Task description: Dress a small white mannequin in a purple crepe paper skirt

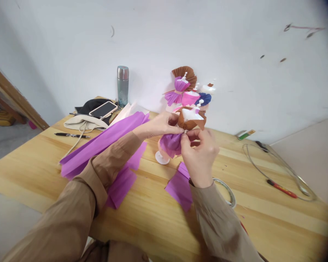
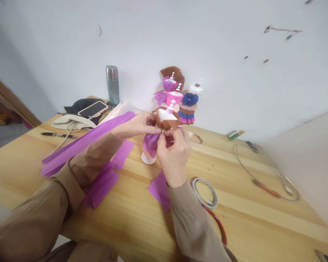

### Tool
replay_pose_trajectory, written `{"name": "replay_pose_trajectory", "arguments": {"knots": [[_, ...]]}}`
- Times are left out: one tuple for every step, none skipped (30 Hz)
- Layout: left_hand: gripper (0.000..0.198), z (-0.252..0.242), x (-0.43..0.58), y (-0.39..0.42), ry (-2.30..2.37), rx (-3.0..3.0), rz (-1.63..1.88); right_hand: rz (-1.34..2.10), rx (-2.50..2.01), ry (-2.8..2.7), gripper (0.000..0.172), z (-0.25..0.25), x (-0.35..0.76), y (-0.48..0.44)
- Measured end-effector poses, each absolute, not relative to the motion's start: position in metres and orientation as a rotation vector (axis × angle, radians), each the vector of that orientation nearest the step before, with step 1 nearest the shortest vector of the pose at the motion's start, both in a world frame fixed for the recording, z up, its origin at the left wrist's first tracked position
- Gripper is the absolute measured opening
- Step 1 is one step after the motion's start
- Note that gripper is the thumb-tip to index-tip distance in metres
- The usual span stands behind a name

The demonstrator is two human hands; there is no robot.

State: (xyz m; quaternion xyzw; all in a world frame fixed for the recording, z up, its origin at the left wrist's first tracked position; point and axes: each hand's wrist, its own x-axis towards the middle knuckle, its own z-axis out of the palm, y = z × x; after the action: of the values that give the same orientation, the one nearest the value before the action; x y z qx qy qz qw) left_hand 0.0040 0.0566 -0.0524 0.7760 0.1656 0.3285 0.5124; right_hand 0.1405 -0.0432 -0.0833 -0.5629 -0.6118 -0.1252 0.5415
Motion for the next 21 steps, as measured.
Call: {"name": "replay_pose_trajectory", "arguments": {"knots": [[0.013, -0.053, 0.004, 0.056, 0.387, 1.867, 0.785, -0.320, -1.339, -1.459, 0.013, -0.083, 0.141, -0.043], [0.012, -0.053, 0.004, 0.056, 0.377, 1.865, 0.775, -0.326, -1.338, -1.460, 0.013, -0.084, 0.141, -0.043], [0.012, -0.053, 0.004, 0.056, 0.374, 1.866, 0.768, -0.312, -1.333, -1.459, 0.013, -0.084, 0.141, -0.042], [0.012, -0.053, 0.004, 0.057, 0.380, 1.867, 0.771, -0.273, -1.322, -1.455, 0.013, -0.084, 0.142, -0.042], [0.013, -0.054, 0.004, 0.057, 0.389, 1.869, 0.775, -0.213, -1.305, -1.446, 0.012, -0.085, 0.143, -0.041], [0.014, -0.054, 0.004, 0.058, 0.395, 1.871, 0.776, -0.146, -1.283, -1.434, 0.011, -0.085, 0.143, -0.041], [0.015, -0.054, 0.004, 0.059, 0.395, 1.870, 0.774, -0.086, -1.259, -1.420, 0.010, -0.086, 0.145, -0.041], [0.015, -0.054, 0.004, 0.059, 0.391, 1.868, 0.774, -0.051, -1.233, -1.410, 0.009, -0.086, 0.146, -0.041], [0.016, -0.054, 0.004, 0.060, 0.385, 1.866, 0.773, -0.048, -1.209, -1.410, 0.008, -0.086, 0.147, -0.041], [0.017, -0.053, 0.004, 0.060, 0.380, 1.867, 0.773, -0.079, -1.189, -1.419, 0.008, -0.086, 0.148, -0.042], [0.017, -0.053, 0.003, 0.060, 0.377, 1.869, 0.775, -0.135, -1.173, -1.439, 0.008, -0.086, 0.149, -0.042], [0.017, -0.052, 0.003, 0.059, 0.377, 1.872, 0.774, -0.205, -1.160, -1.464, 0.008, -0.085, 0.149, -0.043], [0.016, -0.051, 0.003, 0.059, 0.379, 1.873, 0.770, -0.275, -1.146, -1.492, 0.009, -0.085, 0.150, -0.043], [0.016, -0.050, 0.003, 0.058, 0.381, 1.872, 0.764, -0.337, -1.132, -1.520, 0.009, -0.085, 0.150, -0.043], [0.016, -0.049, 0.002, 0.057, 0.384, 1.873, 0.755, -0.386, -1.121, -1.545, 0.010, -0.084, 0.151, -0.043], [0.015, -0.048, 0.002, 0.055, 0.388, 1.876, 0.749, -0.424, -1.114, -1.568, 0.011, -0.084, 0.151, -0.043], [0.015, -0.048, 0.002, 0.054, 0.392, 1.884, 0.747, -0.454, -1.112, -1.587, 0.012, -0.084, 0.151, -0.042], [0.015, -0.047, 0.001, 0.054, 0.399, 1.895, 0.749, -0.475, -1.116, -1.602, 0.013, -0.083, 0.151, -0.042], [0.015, -0.047, 0.001, 0.053, 0.408, 1.909, 0.754, -0.491, -1.126, -1.614, 0.013, -0.083, 0.151, -0.041], [0.016, -0.047, 0.001, 0.052, 0.420, 1.923, 0.761, -0.502, -1.137, -1.623, 0.012, -0.083, 0.152, -0.041], [0.017, -0.047, 0.001, 0.052, 0.432, 1.936, 0.765, -0.507, -1.149, -1.631, 0.012, -0.084, 0.152, -0.041]]}}
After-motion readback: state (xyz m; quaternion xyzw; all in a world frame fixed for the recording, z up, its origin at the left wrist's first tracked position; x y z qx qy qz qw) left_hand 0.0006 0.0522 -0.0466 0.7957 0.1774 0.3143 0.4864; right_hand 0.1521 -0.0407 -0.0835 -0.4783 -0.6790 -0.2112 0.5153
